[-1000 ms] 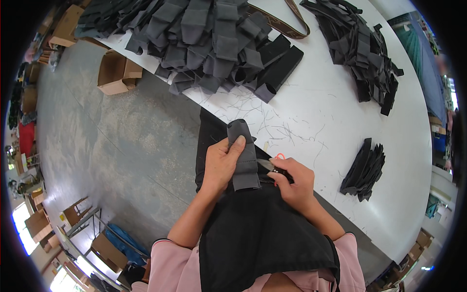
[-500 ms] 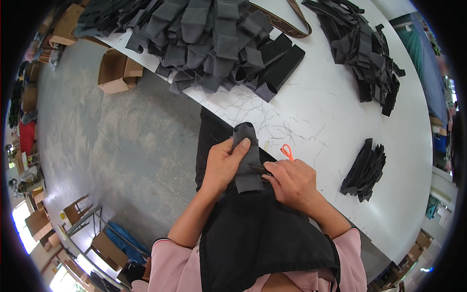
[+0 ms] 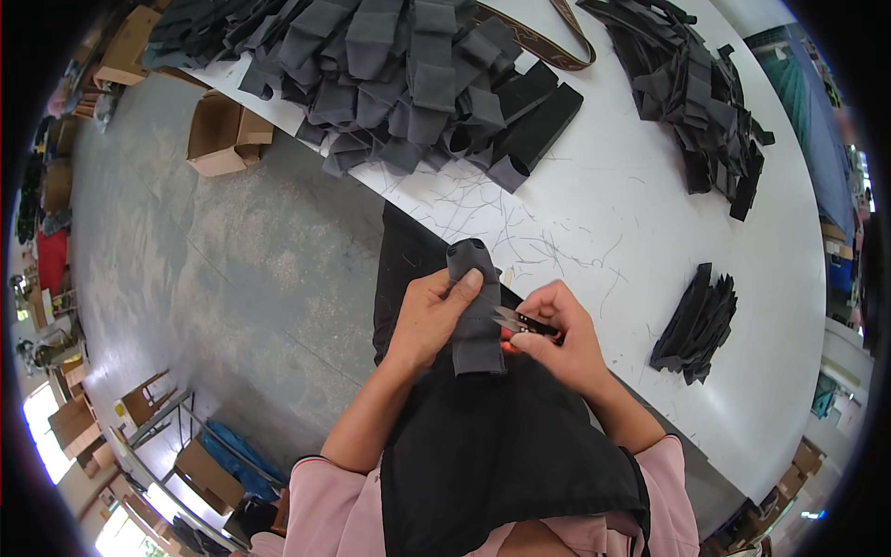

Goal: Manually process or trim industrial fabric straps using small hand scissors.

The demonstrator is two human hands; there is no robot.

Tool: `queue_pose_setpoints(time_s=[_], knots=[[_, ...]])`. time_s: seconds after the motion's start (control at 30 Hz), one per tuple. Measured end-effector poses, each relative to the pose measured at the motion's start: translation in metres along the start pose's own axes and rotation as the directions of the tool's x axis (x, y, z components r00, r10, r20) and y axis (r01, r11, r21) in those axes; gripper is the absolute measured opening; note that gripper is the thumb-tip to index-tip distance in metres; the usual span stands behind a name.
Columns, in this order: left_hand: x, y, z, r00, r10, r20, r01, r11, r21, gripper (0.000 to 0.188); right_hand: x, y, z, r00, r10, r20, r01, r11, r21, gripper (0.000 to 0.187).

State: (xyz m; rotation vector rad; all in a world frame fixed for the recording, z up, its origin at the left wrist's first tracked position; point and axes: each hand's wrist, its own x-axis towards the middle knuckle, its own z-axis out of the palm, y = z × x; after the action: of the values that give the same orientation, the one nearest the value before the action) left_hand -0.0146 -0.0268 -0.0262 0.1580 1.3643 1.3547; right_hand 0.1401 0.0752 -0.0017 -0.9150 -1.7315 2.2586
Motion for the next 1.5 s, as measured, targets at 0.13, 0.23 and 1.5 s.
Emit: queue_pose_setpoints(time_s=[0.13,0.23,1.5], knots=[[0.003,-0.005,-0.003,0.999,0.037,-0.032,-0.037,0.999,-0.015,0.03,-0.008,-0.011,0.002,0.913,-0.402,0.072,0.34,0.649,-0.681,0.028],[0.001,-0.002,0.001,0.999,0.032,-0.031,-0.032,0.999,0.006,0.031,-0.007,-0.012,0.004,0.883,-0.46,0.093,0.375,0.572,-0.73,0.028],[-0.001,-0.003,0.007,0.997,0.075,-0.022,-0.071,0.988,0.14,0.031,-0.016,-0.007,0.01,0.815,-0.576,-0.06,0.403,0.638,-0.656,0.021]])
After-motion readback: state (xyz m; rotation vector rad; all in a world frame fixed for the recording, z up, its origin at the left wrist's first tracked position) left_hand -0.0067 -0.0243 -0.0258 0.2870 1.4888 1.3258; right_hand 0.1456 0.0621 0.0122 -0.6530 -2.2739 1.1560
